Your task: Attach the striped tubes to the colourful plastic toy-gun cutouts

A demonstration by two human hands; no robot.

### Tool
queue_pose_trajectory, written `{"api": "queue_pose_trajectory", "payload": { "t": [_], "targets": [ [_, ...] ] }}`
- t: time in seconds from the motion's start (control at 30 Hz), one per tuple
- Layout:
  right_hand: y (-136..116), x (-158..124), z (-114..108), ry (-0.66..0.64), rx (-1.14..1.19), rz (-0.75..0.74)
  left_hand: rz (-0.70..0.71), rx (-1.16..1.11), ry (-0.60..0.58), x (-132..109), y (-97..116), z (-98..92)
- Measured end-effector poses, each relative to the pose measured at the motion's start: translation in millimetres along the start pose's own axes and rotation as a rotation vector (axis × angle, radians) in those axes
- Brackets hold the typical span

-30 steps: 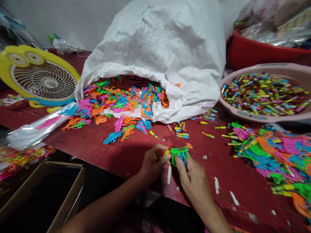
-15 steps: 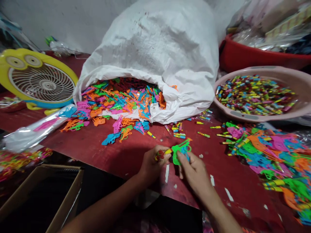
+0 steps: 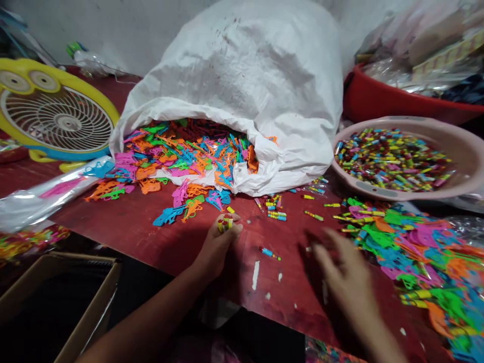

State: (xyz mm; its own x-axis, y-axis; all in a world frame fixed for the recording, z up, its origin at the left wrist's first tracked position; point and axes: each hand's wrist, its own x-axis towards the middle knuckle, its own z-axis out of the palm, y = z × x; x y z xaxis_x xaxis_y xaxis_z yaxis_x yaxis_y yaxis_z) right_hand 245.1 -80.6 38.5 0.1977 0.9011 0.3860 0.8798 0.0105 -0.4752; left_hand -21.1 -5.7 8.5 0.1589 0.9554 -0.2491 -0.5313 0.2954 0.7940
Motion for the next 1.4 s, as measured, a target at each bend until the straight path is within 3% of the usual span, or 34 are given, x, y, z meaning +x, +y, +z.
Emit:
{"api": "queue_pose_trajectory", "payload": {
  "t": [0.03, 0.1, 0.23, 0.37, 0.5, 0.67, 0.83, 0.97, 1.23, 1.4],
  "targets": [
    [-14.0, -6.3, 18.9, -0.128, -0.001, -0.097, 0.003, 0.001, -0.002, -0.4, -0.1, -0.5],
    [-35.8, -13.0, 51.3, -0.263, -0.097, -0.264, 0.009, 0.024, -0.015, -1.5, 0.3, -1.9],
    [-51.0, 3.9, 89.2, -0.273, -0.313, -0.390, 0.013, 0.057, -0.024, -5.3, 2.9, -5.4],
    [-55.7, 46.1, 105.1, -0.217, -0.499, -0.346, -0.012, 0.019, -0.006, -9.3, 4.5, -11.1],
    [-80.7, 70.7, 112.1, -0.144, -0.517, -0.338, 0.008, -0.051, 0.069, -10.0, 6.5, -22.8],
    [-134.6, 80.4, 138.6, -0.320, -0.358, -0.299, 0.074, -0.025, 0.147, -10.6, 11.8, -30.7],
    [-169.9, 99.0, 173.5, -0.358, -0.417, -0.203, 0.079, -0.077, 0.137, -11.5, 14.5, -31.0],
    [-169.6, 103.7, 171.3, -0.426, -0.417, -0.208, 0.057, -0.122, 0.137, -9.0, 13.7, -35.1],
    [-125.5, 86.9, 131.5, -0.526, -0.273, -0.251, 0.069, -0.084, 0.120, -7.7, 13.0, -33.0],
    [-135.3, 75.5, 144.3, -0.449, -0.258, -0.250, 0.132, 0.012, 0.099, -11.7, 11.7, -28.0]
  ]
}}
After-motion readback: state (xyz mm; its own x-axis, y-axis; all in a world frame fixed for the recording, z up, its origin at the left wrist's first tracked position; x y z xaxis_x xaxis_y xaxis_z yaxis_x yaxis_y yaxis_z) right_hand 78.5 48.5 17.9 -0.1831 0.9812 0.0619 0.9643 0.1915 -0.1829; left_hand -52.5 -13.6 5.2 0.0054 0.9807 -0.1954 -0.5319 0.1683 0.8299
